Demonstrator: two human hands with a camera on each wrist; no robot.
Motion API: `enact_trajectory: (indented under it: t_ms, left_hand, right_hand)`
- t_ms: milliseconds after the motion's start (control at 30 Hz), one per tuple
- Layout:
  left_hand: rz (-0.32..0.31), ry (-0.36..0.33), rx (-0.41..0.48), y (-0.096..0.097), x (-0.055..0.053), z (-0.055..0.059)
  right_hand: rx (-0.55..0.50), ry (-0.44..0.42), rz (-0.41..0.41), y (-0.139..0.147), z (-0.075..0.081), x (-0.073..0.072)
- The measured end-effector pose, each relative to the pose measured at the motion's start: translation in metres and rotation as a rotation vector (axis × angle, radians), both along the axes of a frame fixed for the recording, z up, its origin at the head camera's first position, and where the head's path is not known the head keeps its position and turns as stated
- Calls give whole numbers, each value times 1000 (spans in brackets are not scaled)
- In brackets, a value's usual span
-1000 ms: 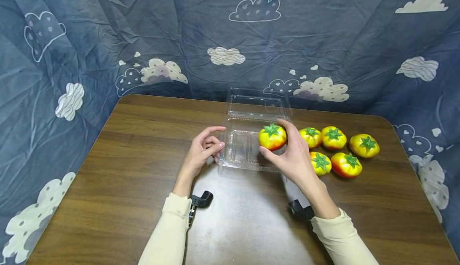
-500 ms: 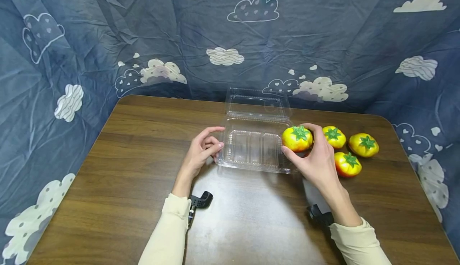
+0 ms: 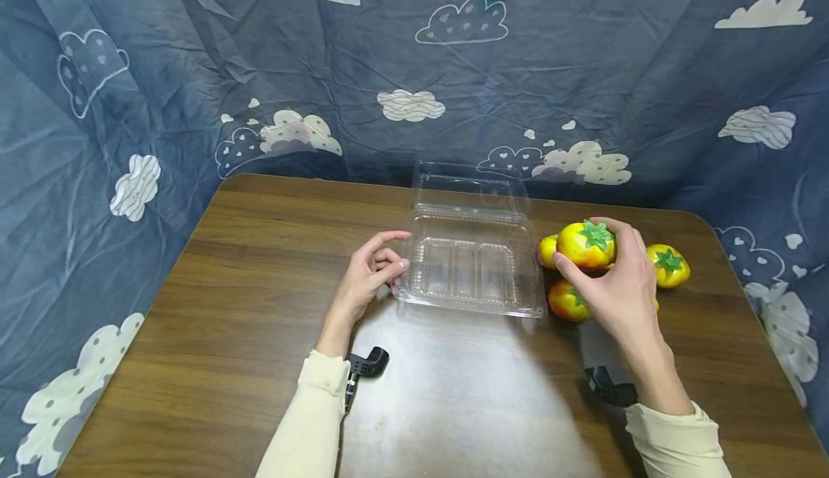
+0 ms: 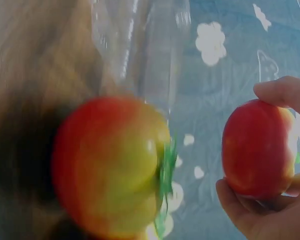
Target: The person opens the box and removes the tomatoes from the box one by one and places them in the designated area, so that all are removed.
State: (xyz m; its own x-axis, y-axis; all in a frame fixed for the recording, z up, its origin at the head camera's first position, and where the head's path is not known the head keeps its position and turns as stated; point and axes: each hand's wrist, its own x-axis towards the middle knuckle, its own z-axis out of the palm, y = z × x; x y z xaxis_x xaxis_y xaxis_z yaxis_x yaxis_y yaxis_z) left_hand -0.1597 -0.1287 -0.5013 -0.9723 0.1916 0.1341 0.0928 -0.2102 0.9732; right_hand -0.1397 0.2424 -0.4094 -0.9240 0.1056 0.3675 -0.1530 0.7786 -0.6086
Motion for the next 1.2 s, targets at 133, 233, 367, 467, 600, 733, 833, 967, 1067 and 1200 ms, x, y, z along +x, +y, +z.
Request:
enact_trajectory:
  t_ms: [133,233,367,467,600,733,833,967,1067,1200]
  left_hand:
    - [-5,-1,-6,2,1,-1]
    - [-9,5,-10,3,1,-1]
    - [-13,8,-12,4,1,-2]
    - [-16,2,-13,6,1,-3]
    - [-20,-6,-18,7,2,-5]
    - [-21,-2,-18,7,2,-5]
    - [-13,9,-15,5,1,-5]
    - [-4,18,-15,4,0,-3]
    - [-3,15,-16,3,0,-2]
    - [3,13,-9,1,-1,-1]
  right_hand:
    - [8,-45,-48,20,-4,6]
    - [16,-83,-90,37,-9,13]
    - [23,-139,-164,60,-12,20]
    - [32,-153,-210,79,-16,26]
    - [53,-121,-265,105,-21,32]
    - [66,-146,-340,128,-22,33]
    - [70,-193,-385,138,-21,30]
    - [71,-225,-392,146,-22,25]
    - [89,-251,-369,152,-21,24]
    - [118,-289,-334,158,-18,23]
